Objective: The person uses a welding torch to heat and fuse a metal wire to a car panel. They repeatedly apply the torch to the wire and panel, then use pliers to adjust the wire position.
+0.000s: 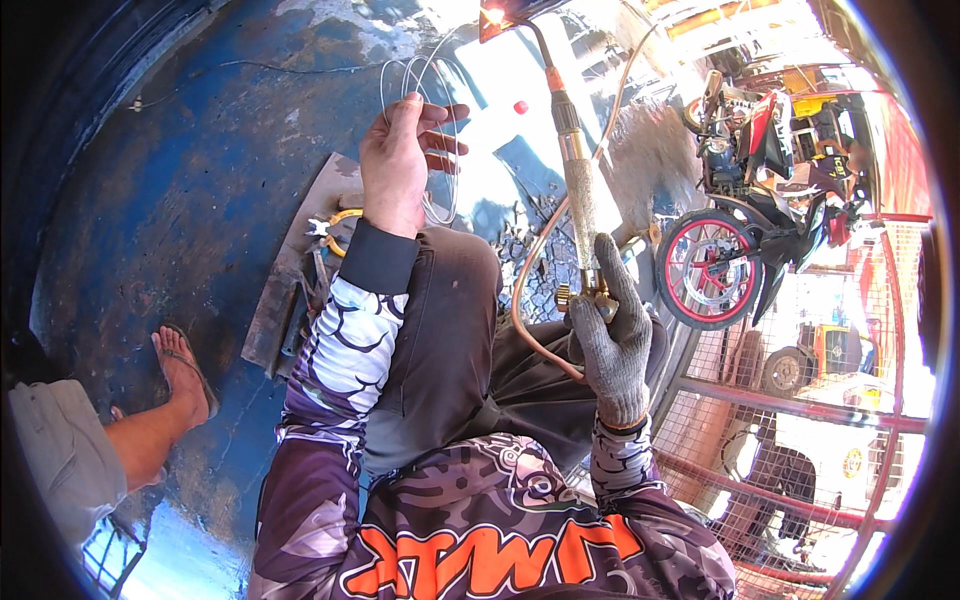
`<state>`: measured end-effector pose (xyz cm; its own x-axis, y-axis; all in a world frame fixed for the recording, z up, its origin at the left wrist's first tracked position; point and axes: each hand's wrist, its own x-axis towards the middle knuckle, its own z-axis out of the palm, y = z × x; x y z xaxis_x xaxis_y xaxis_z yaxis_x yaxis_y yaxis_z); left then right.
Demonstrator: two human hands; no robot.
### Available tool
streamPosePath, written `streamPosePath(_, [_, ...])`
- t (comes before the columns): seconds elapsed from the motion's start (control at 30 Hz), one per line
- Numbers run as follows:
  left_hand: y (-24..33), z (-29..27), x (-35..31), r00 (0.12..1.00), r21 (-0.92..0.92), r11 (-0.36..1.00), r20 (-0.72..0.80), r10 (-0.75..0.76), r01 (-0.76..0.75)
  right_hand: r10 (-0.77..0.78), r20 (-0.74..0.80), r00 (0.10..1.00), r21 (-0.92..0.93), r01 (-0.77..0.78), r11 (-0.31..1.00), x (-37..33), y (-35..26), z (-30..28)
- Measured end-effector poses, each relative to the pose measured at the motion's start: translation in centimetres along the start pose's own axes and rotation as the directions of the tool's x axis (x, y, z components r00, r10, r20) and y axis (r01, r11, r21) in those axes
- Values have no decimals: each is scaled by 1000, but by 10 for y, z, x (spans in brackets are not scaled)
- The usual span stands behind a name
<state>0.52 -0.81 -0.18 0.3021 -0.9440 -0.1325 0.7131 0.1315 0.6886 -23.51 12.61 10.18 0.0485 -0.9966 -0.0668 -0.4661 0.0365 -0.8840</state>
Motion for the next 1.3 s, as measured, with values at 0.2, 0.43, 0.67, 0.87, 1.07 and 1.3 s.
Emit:
streamPosePath(0.2, [-3, 2, -3, 998, 65, 996, 10, 62, -63, 10, 0, 1000, -13, -10, 1000, -2, 0, -2])
streamPosePath(0.43, [-3, 2, -3, 998, 126, 990, 17, 55, -56, -149, -5, 989, -91, 148, 985, 0, 10, -1])
streamPosePath(0.67, [-3, 2, -1, 998, 115, 992, 37, 45, -49, -77, -4, 997, -71, 76, 995, 1, 5, -1])
streamPosePath(0.87, [-3, 3, -1, 998, 94, 994, 15, 59, -60, -35, -3, 999, -69, 35, 997, 1, 3, 0])
streamPosePath(1.07, [-1, 2, -1, 999, 124, 991, 24, 42, -45, -90, -15, 996, -37, 89, 995, 2, 4, 3])
streamPosePath(1.3, [-3, 2, 0, 997, 129, 989, 14, 78, -79, 1, 7, 1000, 84, -2, 996, -5, 0, -4])
